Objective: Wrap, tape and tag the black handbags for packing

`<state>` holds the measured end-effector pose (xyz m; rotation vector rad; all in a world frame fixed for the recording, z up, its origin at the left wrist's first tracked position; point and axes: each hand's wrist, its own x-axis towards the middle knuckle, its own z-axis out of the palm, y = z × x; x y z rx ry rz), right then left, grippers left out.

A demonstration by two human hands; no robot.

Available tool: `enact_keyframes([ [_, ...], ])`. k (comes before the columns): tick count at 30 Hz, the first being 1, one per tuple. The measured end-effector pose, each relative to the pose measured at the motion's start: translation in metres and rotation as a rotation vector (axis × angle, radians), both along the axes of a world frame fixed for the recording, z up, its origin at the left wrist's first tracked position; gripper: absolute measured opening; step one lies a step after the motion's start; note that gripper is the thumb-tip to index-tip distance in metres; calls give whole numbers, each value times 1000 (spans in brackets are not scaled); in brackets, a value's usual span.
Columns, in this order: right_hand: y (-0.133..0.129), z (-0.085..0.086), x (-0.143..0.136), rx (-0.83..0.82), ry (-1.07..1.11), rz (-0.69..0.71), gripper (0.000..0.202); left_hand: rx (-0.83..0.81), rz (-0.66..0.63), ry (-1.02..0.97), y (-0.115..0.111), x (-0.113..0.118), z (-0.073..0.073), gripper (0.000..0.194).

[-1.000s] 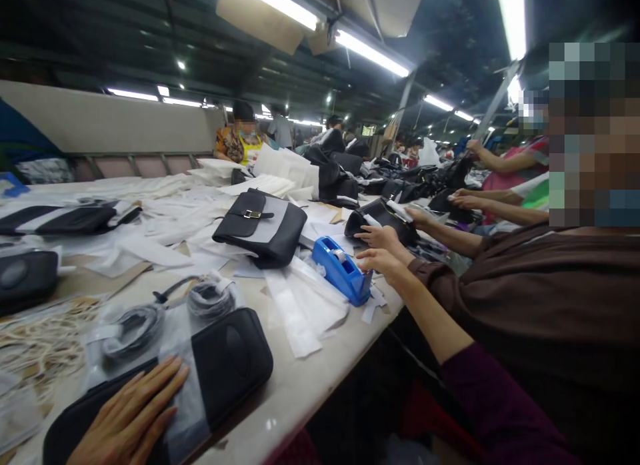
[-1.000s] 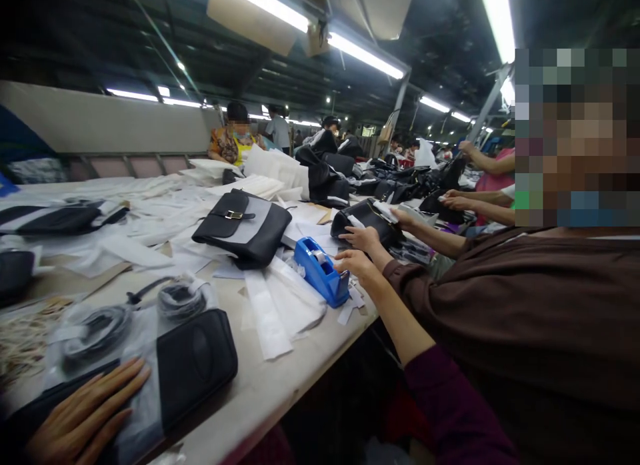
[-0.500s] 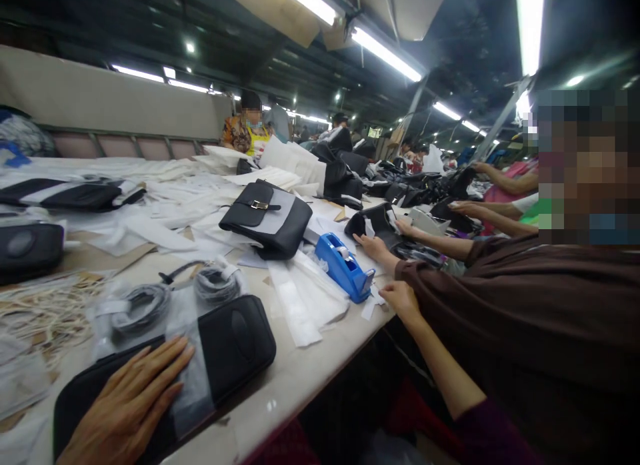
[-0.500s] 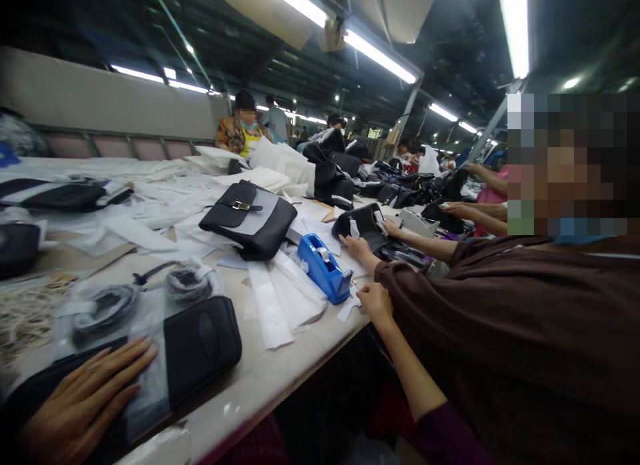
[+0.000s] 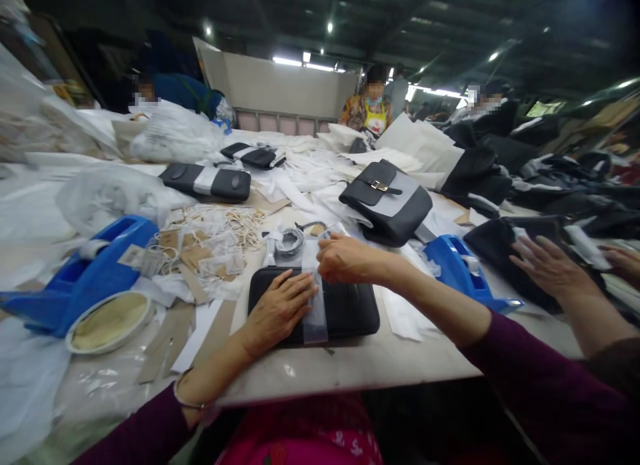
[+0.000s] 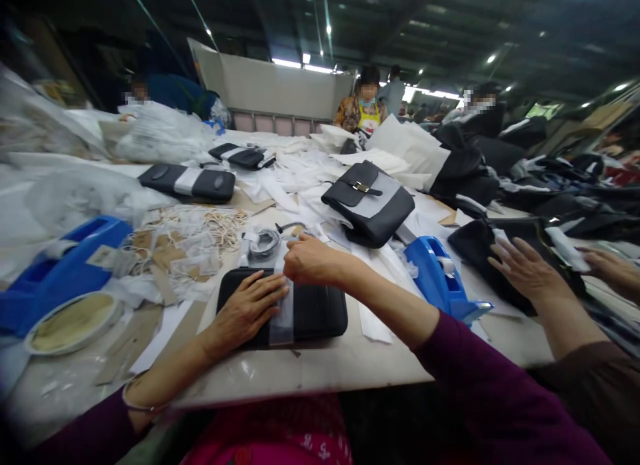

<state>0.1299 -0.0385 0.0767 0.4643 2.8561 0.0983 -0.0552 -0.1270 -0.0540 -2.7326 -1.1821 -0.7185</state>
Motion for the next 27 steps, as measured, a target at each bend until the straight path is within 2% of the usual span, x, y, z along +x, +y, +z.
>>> enact_keyframes([
  [4, 23, -14, -28, 56, -51, 53, 15, -8, -8, -32, 1, -1, -1, 38],
  [9, 30, -14, -42, 104, -73, 63, 18, 16, 10, -69, 1, -1, -1, 36],
  [21, 35, -25, -45, 132, -45, 67, 17, -22, -17, -62, 3, 0, 2, 38],
  [27, 48, -29, -44, 121, -74, -32, 11, -39, -16, -53, 4, 1, 5, 39],
])
